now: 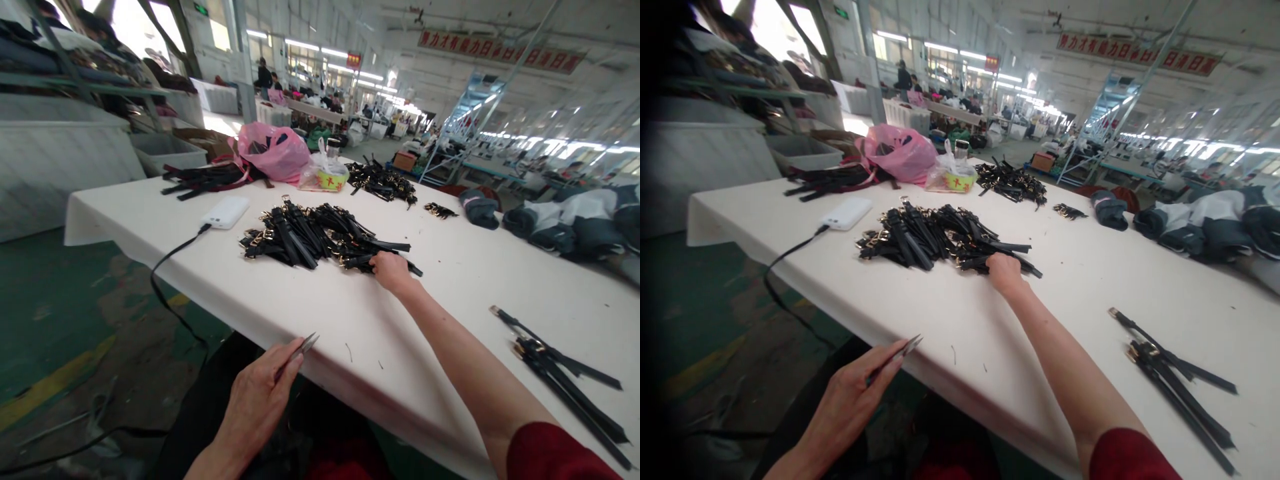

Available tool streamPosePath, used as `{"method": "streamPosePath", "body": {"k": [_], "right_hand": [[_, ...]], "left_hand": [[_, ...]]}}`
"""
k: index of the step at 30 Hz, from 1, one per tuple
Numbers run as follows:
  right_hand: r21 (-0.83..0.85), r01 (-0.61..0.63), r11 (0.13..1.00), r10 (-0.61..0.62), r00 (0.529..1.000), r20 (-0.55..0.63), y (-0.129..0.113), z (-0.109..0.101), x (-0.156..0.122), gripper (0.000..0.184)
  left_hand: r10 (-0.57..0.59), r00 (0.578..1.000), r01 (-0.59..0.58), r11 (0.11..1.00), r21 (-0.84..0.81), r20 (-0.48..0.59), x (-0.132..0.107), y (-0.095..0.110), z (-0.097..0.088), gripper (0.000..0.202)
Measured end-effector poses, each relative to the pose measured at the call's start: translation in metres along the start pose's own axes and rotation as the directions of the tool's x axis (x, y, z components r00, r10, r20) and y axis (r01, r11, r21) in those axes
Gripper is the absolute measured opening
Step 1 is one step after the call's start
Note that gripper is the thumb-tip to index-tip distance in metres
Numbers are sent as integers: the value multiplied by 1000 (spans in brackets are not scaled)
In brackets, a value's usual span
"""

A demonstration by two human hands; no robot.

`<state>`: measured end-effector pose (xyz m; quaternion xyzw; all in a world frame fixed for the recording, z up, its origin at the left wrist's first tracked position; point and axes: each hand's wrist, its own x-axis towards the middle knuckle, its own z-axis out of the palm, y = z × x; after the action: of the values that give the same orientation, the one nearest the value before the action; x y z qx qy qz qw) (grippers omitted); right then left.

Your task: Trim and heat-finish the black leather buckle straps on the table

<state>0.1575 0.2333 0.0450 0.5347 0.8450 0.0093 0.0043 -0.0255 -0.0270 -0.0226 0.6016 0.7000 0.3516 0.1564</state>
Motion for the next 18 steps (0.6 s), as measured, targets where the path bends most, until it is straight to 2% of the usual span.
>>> {"method": "streamPosePath", "body": {"k": [4,6,8,11,15,18], "right_hand": [[104,25,994,-31,998,51,7,-21,0,26],[236,55,970,-81,991,106,10,-29,-5,25],[487,32,873,-143,971,193,13,-30,-16,27],[778,-84,623,-256,918,303,15,-23,-39,26],[862,-165,479,-377,848,372,14,-6,-71,21],[882,-173,439,-415,831,370,9,3,-89,23]], "left_hand": [[-2,1000,2,1000,-12,-8,0,0,-1,34],[-11,1000,10,1000,-22,-19,1,0,-3,33],[-22,999,21,999,-37,-30,2,-1,-5,32],[-37,999,35,998,-57,-32,3,-3,-6,32],[-49,999,48,997,-68,-6,3,-4,-2,33],[-54,999,54,996,-68,3,4,-2,0,34]]}}
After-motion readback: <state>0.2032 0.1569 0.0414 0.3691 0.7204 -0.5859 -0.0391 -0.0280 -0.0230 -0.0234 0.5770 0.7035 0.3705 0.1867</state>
